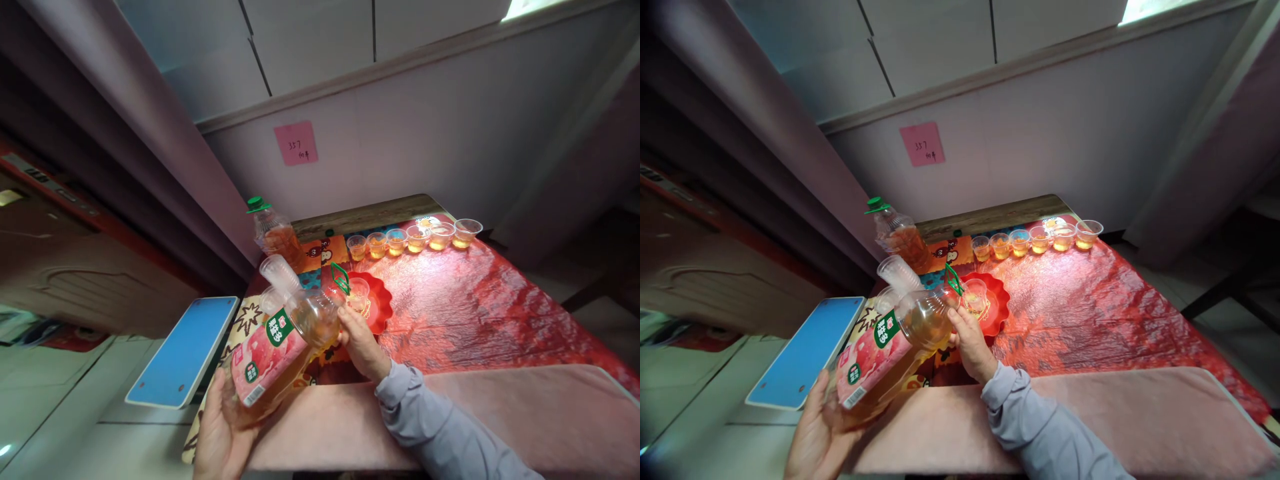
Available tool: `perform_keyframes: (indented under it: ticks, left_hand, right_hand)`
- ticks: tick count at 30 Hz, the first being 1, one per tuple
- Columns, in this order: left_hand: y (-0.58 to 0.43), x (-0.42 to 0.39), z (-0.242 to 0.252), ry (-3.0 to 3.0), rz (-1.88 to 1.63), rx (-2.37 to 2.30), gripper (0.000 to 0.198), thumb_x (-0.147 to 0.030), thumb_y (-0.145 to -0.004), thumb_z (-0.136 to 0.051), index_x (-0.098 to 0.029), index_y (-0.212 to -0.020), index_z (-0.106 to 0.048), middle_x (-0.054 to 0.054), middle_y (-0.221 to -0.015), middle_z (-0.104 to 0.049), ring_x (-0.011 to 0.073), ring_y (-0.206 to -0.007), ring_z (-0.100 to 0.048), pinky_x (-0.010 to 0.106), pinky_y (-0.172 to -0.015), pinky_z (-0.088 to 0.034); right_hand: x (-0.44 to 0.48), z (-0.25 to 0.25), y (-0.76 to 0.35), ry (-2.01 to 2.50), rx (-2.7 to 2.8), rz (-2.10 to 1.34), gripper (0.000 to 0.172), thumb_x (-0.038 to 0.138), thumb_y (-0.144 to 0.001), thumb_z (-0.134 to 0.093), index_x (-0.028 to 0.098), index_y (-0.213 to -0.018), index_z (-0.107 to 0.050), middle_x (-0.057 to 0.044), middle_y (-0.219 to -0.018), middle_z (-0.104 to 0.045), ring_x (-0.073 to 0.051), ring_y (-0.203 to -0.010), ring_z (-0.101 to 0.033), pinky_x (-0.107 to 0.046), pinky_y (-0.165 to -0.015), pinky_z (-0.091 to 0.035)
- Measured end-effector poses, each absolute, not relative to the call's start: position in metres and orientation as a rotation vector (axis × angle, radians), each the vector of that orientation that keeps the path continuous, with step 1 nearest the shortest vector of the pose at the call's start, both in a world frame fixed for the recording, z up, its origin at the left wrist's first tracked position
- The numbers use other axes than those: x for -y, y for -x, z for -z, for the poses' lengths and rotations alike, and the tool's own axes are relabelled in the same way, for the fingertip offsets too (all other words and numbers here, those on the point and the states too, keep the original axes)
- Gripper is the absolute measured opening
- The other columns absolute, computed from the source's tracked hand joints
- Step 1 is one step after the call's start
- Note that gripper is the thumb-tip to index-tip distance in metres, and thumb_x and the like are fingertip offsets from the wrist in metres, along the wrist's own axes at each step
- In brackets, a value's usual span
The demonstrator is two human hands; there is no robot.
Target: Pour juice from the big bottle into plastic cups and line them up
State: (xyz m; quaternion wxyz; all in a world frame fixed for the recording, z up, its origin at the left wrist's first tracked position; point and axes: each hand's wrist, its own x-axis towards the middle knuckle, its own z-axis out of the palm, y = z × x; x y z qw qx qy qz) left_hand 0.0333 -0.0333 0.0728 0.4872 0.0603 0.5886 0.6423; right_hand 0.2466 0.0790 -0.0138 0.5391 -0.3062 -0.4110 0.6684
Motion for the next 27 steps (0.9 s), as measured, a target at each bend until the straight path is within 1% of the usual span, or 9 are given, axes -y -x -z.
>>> perform_keyframes:
  ticks: [2,5,7,9,12,15,20,24,27]
  left_hand:
    - [-0.030,0.034,-0.070,-0.160,-1.556,-1.424,0.053,-0.044,-0.099,-0.064,-0.028,-0.148,-0.073,0.014,-0.135,-0.081,0.0457,-0.136,-0.068,0.068,-0.104,-0.058]
    - [-0.022,0.035,-0.065,-0.157,-1.524,-1.411,0.056,-0.046,-0.098,-0.066,-0.029,-0.151,-0.071,0.014,-0.137,-0.080,0.0464,-0.136,-0.068,0.068,-0.102,-0.059]
    - [-0.019,0.036,-0.063,-0.133,-1.512,-1.387,0.057,-0.046,-0.098,-0.068,-0.032,-0.152,-0.069,0.013,-0.137,-0.080,0.0464,-0.134,-0.069,0.068,-0.102,-0.059]
    - [-0.018,0.037,-0.062,-0.117,-1.519,-1.343,0.058,-0.045,-0.098,-0.070,-0.032,-0.154,-0.068,0.013,-0.136,-0.080,0.0458,-0.131,-0.071,0.068,-0.102,-0.059]
    - [-0.022,0.038,-0.066,-0.146,-1.548,-1.276,0.059,-0.040,-0.098,-0.071,-0.030,-0.156,-0.066,0.013,-0.136,-0.079,0.0436,-0.127,-0.073,0.065,-0.104,-0.059]
    - [-0.028,0.037,-0.074,-0.147,-1.568,-1.249,0.059,-0.034,-0.101,-0.068,-0.030,-0.159,-0.063,0.011,-0.136,-0.079,0.0404,-0.125,-0.075,0.062,-0.105,-0.060]
    - [-0.039,0.033,-0.086,-0.082,-1.589,-1.290,0.057,-0.033,-0.104,-0.063,-0.032,-0.161,-0.060,0.009,-0.128,-0.082,0.0369,-0.113,-0.080,0.058,-0.101,-0.063]
    - [-0.046,0.031,-0.093,-0.066,-1.619,-1.257,0.062,-0.033,-0.106,-0.059,-0.028,-0.167,-0.052,0.014,-0.129,-0.081,0.0375,-0.112,-0.081,0.058,-0.102,-0.062]
    - [-0.047,0.031,-0.094,-0.052,-1.613,-1.231,0.065,-0.034,-0.106,-0.059,-0.031,-0.170,-0.047,0.013,-0.130,-0.080,0.0383,-0.114,-0.080,0.059,-0.103,-0.061]
  right_hand:
    - [-0.079,0.011,-0.248,0.675,0.871,-1.707,0.061,0.074,-0.099,-0.063,0.030,-0.140,-0.071,-0.011,-0.123,-0.081,-0.031,-0.098,-0.079,-0.045,-0.076,-0.066]
    - [-0.079,0.009,-0.249,0.658,0.819,-1.741,0.065,0.076,-0.096,-0.067,0.028,-0.141,-0.070,-0.010,-0.121,-0.081,-0.029,-0.096,-0.079,-0.042,-0.077,-0.066]
    - [-0.079,0.007,-0.249,0.654,0.785,-1.765,0.066,0.076,-0.094,-0.070,0.028,-0.140,-0.070,-0.008,-0.124,-0.081,-0.028,-0.101,-0.079,-0.039,-0.080,-0.066]
    - [-0.079,0.005,-0.249,0.645,0.733,-1.785,0.065,0.075,-0.091,-0.075,0.028,-0.136,-0.072,-0.007,-0.127,-0.080,-0.027,-0.108,-0.078,-0.038,-0.084,-0.065]
    - [-0.079,0.003,-0.249,0.634,0.657,-1.792,0.062,0.074,-0.085,-0.082,0.028,-0.126,-0.075,-0.007,-0.126,-0.080,-0.028,-0.110,-0.076,-0.036,-0.082,-0.064]
    - [-0.079,0.003,-0.249,0.631,0.643,-1.794,0.058,0.072,-0.086,-0.082,0.029,-0.125,-0.077,-0.008,-0.125,-0.080,-0.028,-0.108,-0.076,-0.036,-0.079,-0.063]
    - [-0.080,0.006,-0.248,0.612,0.641,-1.795,0.054,0.068,-0.090,-0.079,0.030,-0.128,-0.077,-0.010,-0.127,-0.080,-0.030,-0.110,-0.076,-0.041,-0.083,-0.063]
    - [-0.080,0.007,-0.247,0.600,0.630,-1.793,0.056,0.069,-0.091,-0.079,0.029,-0.130,-0.076,-0.010,-0.130,-0.079,-0.030,-0.114,-0.076,-0.042,-0.088,-0.065]
    - [-0.080,0.008,-0.247,0.595,0.636,-1.798,0.059,0.070,-0.092,-0.078,0.028,-0.134,-0.075,-0.010,-0.132,-0.079,-0.028,-0.112,-0.077,-0.040,-0.087,-0.065]
